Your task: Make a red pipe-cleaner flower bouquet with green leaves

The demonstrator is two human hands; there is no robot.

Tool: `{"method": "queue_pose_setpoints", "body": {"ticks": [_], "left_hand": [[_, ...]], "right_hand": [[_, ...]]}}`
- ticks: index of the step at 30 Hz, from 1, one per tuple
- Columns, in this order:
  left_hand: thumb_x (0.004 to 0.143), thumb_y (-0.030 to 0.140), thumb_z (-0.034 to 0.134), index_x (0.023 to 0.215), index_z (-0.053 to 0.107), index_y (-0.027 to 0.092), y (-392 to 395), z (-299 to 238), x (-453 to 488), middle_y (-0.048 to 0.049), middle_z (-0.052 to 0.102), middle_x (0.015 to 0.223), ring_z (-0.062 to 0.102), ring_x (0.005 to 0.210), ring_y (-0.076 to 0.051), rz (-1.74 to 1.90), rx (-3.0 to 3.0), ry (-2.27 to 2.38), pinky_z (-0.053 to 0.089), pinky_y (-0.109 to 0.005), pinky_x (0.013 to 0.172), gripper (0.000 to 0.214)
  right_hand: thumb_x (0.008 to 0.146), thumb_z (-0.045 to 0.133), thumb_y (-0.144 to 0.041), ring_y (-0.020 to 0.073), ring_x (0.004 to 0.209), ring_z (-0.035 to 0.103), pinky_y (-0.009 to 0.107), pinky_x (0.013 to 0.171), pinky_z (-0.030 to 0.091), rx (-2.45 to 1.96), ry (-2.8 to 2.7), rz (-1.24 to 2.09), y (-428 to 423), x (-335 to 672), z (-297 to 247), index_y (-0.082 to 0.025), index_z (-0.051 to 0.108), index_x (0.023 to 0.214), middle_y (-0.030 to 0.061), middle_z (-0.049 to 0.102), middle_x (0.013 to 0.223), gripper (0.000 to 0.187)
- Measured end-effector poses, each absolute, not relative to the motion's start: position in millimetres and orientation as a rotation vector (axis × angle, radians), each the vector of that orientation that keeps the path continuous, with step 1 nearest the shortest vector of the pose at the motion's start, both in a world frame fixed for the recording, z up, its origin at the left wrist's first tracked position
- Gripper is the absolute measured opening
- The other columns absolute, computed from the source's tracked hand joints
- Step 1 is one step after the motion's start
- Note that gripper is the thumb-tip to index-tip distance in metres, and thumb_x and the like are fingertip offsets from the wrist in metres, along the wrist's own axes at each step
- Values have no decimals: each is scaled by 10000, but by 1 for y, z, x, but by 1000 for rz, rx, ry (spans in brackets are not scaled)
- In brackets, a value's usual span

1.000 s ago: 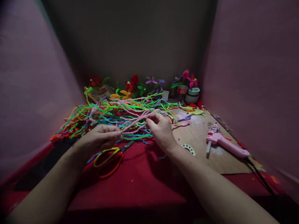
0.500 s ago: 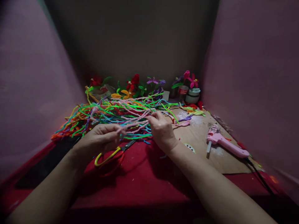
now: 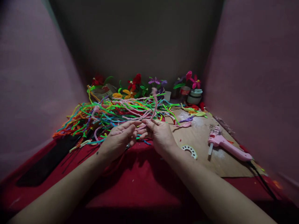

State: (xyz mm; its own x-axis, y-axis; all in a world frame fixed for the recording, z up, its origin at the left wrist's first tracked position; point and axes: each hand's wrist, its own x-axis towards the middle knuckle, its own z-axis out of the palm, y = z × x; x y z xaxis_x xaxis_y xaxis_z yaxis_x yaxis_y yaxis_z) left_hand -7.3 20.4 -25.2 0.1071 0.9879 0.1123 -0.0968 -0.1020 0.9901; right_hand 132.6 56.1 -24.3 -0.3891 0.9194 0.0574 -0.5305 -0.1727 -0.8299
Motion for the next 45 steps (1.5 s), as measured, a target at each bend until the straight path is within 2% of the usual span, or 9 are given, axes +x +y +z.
{"method": "queue_pose_setpoints", "body": {"ticks": [5,9,13,17,23,27,30,34,45], "left_hand": [[773,339,594,823,646,137,23,-30,-12,26,543,526,469,456,-59,1339,1239,1095,342,-174,474,215],[747,313,618,769,642,126,20,-25,-14,27,535,496,451,433,-61,1282,1262,1100,318,-180,451,189],[733,292,619,807,628,137,20,-19,-14,64,448,468,356,383,-42,1357,1215,1098,258,-172,397,172],[692,227,628,964,612,171,20,-16,-13,83,435,491,277,361,-30,1283,1208,1165,182,-164,361,278],[711,291,638,823,667,128,17,-13,-12,25,569,603,382,420,-35,1164,1345,1155,264,-169,406,200],[696,330,659,742,648,127,18,-16,-13,9,577,612,457,470,-66,1231,1321,1141,328,-175,433,208],[703,333,657,744,625,140,20,-20,-17,41,497,539,384,409,-41,1300,1253,1110,279,-160,385,200],[727,319,645,735,596,146,23,-23,-21,80,371,480,284,367,-14,1315,1192,1048,209,-138,350,180],[690,171,657,752,584,164,19,-15,-18,49,541,621,429,445,-25,1401,977,882,362,-134,432,95]], "right_hand": [[687,574,-114,119,475,611,194,407,488,-718,-1026,1691,60,134,-29,-99,586,831,45,658,641,145],[669,529,-89,93,394,559,176,353,436,-795,-1114,1583,62,135,-32,-112,557,897,16,649,601,231],[652,500,-109,85,334,499,166,291,368,-905,-1370,1700,55,132,-33,-122,571,895,-6,616,534,254],[642,456,-102,69,323,470,143,266,321,-958,-1557,1749,49,129,-37,-143,594,785,-12,605,523,203],[640,418,-85,57,253,390,137,235,280,-1039,-1738,1738,48,127,-42,-153,540,575,-38,504,379,154],[634,466,-91,65,292,459,133,242,309,-954,-1642,1830,47,129,-39,-138,567,656,-18,584,481,114],[656,551,-130,102,391,564,152,307,400,-738,-1418,2015,48,131,-36,-119,583,774,27,647,600,122],[743,587,-244,148,521,641,188,397,478,-490,-1138,2188,50,133,-36,-111,566,745,72,659,670,135],[735,591,-133,91,519,581,170,480,471,-407,-940,2485,50,139,-38,-112,607,770,58,655,681,44]]}}
